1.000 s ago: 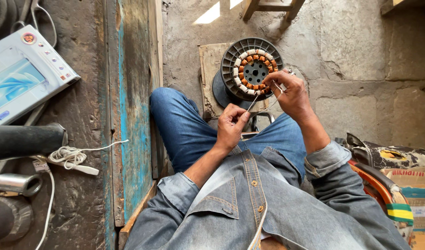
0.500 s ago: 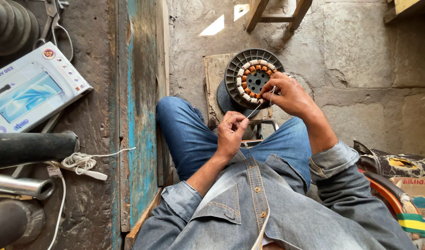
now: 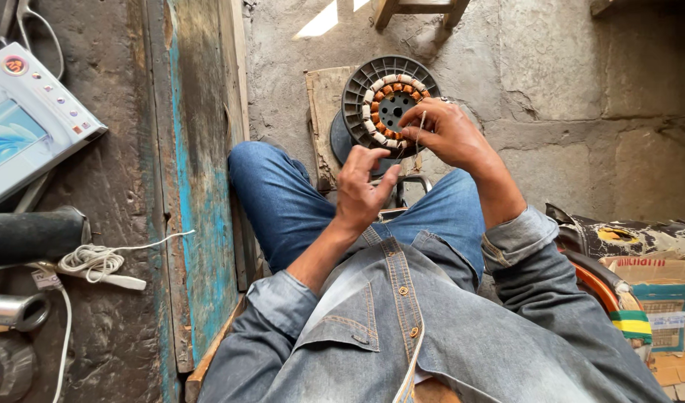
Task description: The person sits cross-legged and winds a white string around the copper coils of a motor stator resting on a small stool. They repeatedly pull the string, loop it around individual coils, and tighten it to secure the windings.
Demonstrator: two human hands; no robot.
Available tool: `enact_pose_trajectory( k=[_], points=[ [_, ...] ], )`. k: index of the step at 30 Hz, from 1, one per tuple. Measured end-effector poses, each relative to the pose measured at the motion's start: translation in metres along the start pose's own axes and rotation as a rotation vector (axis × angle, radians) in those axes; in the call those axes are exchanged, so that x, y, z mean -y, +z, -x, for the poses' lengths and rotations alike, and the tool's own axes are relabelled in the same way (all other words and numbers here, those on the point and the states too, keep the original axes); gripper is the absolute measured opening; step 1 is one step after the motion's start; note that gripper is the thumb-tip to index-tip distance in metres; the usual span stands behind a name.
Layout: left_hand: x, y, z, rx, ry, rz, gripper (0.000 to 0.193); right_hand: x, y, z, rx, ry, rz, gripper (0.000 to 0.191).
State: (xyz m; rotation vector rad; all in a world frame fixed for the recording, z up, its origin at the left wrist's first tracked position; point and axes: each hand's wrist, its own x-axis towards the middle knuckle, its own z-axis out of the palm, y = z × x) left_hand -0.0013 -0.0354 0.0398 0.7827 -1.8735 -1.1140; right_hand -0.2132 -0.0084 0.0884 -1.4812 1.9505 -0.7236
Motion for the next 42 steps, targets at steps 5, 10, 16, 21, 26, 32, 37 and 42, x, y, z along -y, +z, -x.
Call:
enact_pose_trajectory(
  k=[5, 10, 16, 21, 26, 32, 37, 42],
  points=[
    [-0.006, 0.014, -0.009, 0.065, -0.035, 0.044, 0.017, 0.005, 0.003, 0.006, -0.078, -0.129, -0.011, 0.012],
    [0.0, 0.016, -0.007, 0.002, -0.099, 0.045, 0.015, 0.005, 0.008, 0.014, -0.138, -0.053, -0.14, 0.023],
    [0.002, 0.019, -0.008, 0.021, -0.025, 0.039, 0.013, -0.004, 0.022, 0.024, -0.27, -0.053, -0.164, 0.026],
    [0.008, 0.02, -0.009, 0.003, -0.028, 0.023, 0.01, -0.018, 0.058, 0.046, -0.509, -0.028, -0.473, 0.017],
    [0.011, 0.014, -0.004, 0.117, -0.029, -0.021, 0.009, -0.04, 0.093, 0.069, -0.647, 0.064, -0.646, 0.012],
    [-0.023, -0.022, 0.002, 0.342, -0.187, 0.306, 0.04, -0.068, 0.102, 0.064, -0.631, 0.168, -1.011, 0.005],
    [-0.067, -0.079, 0.002, 1.14, 0.309, 1.01, 0.042, -0.073, 0.094, 0.065, -0.35, 0.398, -1.293, 0.01],
    [-0.113, -0.084, 0.008, 1.309, 0.621, 0.985, 0.024, -0.061, 0.091, 0.07, -0.097, 0.404, -1.293, 0.013]
  ],
)
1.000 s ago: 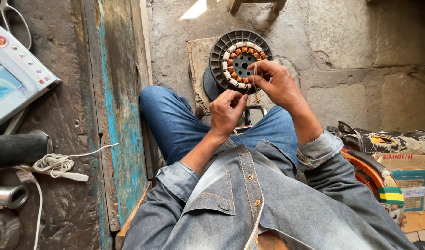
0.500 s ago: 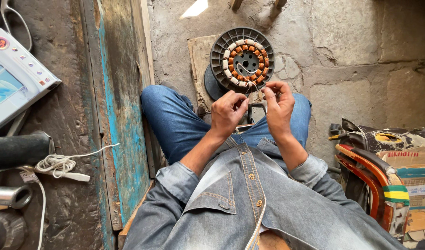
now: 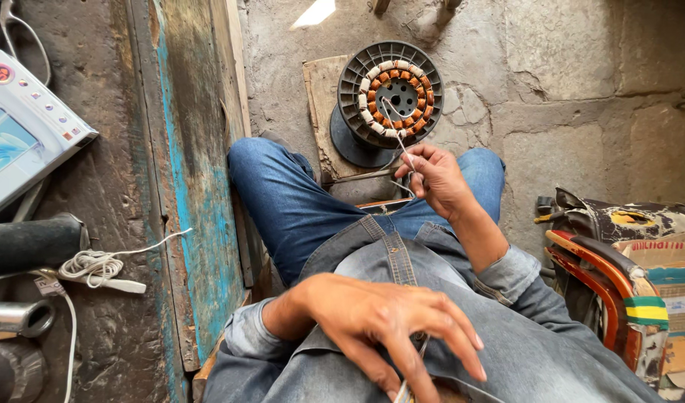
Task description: The person sits cross-legged and winds a white string around the copper coils of a motor stator resting on a small stool. They repeatedly pull the string, loop it around individual coils, and tighten it to secure the windings.
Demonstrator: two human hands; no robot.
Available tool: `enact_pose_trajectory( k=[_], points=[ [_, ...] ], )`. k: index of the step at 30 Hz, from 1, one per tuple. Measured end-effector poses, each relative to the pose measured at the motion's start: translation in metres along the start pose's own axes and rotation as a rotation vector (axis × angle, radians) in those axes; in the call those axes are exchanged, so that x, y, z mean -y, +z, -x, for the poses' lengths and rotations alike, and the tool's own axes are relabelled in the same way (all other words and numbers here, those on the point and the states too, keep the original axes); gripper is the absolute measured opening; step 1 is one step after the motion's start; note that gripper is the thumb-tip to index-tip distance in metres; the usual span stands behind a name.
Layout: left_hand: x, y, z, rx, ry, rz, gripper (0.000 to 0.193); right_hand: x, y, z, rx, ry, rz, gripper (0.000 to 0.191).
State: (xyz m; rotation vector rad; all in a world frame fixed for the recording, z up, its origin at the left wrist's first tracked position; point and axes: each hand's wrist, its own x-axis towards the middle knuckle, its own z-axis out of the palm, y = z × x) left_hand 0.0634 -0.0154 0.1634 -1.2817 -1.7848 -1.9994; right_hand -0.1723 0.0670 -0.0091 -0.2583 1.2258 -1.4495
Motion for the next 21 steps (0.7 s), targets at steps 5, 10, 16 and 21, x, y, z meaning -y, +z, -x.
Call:
enact_pose_trajectory(
  k=[5, 10, 16, 21],
  points=[
    [-0.02, -0.008, -0.006, -0.141, -0.069, -0.207, 0.02, 0.005, 0.013, -0.003, -0.099, 0.041, 0.086, 0.021],
    [-0.004, -0.03, 0.021, -0.36, -0.134, -0.15, 0.021, 0.004, 0.016, -0.011, -0.102, -0.042, 0.135, 0.017],
    [0.124, -0.043, 0.042, -1.386, -0.876, -0.224, 0.027, -0.012, 0.017, -0.015, -0.133, -0.157, 0.163, 0.013],
    [0.186, -0.03, 0.061, -1.496, -0.696, -0.151, 0.025, -0.016, 0.016, -0.012, -0.181, -0.301, 0.335, 0.011]
  ],
)
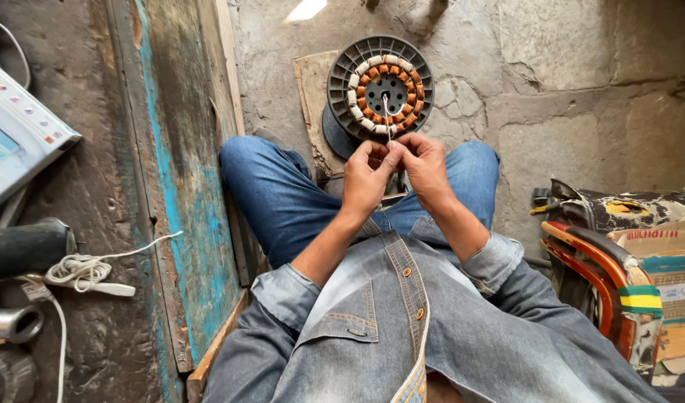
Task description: The person sits cross-legged and winds a white string around the copper coils of a motor stator resting on a small stool. They repeatedly pull the string, loop it around individual coils, and tighten it to secure the windings.
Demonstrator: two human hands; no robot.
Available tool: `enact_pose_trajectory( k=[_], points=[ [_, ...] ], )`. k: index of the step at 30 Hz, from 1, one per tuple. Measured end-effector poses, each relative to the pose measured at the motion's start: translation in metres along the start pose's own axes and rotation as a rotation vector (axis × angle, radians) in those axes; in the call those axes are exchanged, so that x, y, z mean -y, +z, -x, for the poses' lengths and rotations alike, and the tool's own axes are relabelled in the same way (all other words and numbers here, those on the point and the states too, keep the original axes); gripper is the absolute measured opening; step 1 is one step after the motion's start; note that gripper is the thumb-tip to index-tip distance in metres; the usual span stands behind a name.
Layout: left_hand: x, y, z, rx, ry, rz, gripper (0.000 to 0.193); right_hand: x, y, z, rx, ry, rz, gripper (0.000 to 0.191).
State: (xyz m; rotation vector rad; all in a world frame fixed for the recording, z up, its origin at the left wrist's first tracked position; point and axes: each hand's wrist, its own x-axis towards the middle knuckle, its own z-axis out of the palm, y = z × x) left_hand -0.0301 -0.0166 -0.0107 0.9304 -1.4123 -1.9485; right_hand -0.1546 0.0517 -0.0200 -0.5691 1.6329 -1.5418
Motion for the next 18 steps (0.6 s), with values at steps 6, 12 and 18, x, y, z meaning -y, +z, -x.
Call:
enact_pose_trajectory(
  k=[6, 12, 18],
  points=[
    [0.016, -0.008, -0.006, -0.033, 0.062, 0.024, 0.019, 0.004, 0.001, 0.003, -0.027, -0.069, 0.046, 0.01],
    [0.001, -0.016, 0.002, 0.019, 0.129, 0.293, 0.014, 0.008, -0.001, 0.007, -0.047, -0.066, 0.086, 0.011],
    [-0.036, -0.028, 0.007, 0.203, 0.081, 0.598, 0.018, 0.011, -0.014, 0.02, -0.068, -0.136, 0.362, 0.014]
  ],
)
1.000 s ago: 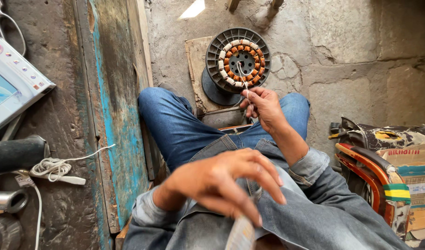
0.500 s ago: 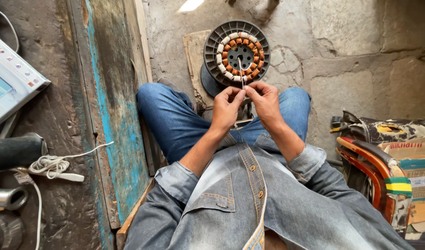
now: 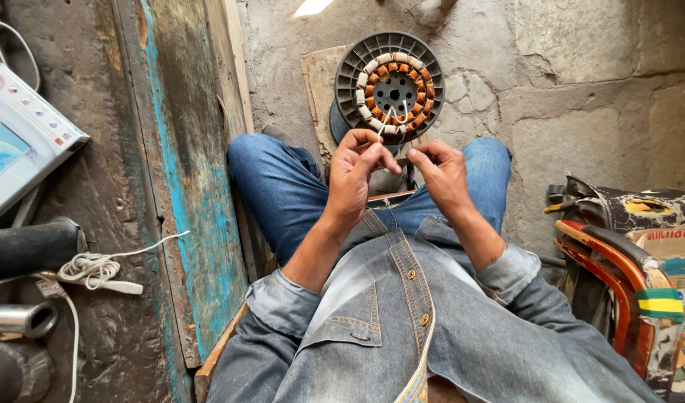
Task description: The person sits cross-legged and winds a white string around the copper coils of a motor stator resting on a small stool. They repeatedly pull the string, loop it around individual coils, and tighten it to secure the windings.
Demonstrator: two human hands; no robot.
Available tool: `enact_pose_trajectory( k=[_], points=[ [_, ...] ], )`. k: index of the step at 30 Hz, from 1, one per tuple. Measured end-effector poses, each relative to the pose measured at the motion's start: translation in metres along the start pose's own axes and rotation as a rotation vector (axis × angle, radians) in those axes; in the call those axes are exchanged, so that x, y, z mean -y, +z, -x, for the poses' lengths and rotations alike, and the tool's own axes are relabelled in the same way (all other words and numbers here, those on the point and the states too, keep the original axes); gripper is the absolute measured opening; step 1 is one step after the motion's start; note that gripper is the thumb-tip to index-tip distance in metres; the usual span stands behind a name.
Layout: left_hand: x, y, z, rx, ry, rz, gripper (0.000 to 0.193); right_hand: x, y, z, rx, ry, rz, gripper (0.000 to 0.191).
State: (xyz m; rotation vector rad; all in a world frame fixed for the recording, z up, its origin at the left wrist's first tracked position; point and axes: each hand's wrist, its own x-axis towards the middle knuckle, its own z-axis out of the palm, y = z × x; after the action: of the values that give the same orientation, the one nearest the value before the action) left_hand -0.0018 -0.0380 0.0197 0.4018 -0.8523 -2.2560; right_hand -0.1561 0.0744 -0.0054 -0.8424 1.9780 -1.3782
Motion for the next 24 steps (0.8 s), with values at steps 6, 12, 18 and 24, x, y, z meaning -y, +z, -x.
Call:
enact_pose_trajectory(
  k=[6, 12, 18, 24],
  points=[
    [-0.056, 0.018, -0.008, 0.006, 0.143, -0.1, 0.038, -0.012, -0.012, 0.017, 0.059, -0.057, 0.023, 0.015],
    [-0.102, 0.031, -0.012, 0.095, 0.228, -0.172, 0.05, -0.037, -0.041, 0.033, 0.067, -0.088, 0.007, 0.013],
    [-0.117, 0.036, -0.014, 0.111, 0.256, -0.194, 0.056, -0.061, -0.088, 0.058, -0.061, 0.032, -0.005, 0.013],
    [-0.13, 0.038, -0.014, 0.128, 0.272, -0.247, 0.062, -0.083, -0.16, 0.091, -0.294, 0.217, 0.73, 0.019]
  ],
)
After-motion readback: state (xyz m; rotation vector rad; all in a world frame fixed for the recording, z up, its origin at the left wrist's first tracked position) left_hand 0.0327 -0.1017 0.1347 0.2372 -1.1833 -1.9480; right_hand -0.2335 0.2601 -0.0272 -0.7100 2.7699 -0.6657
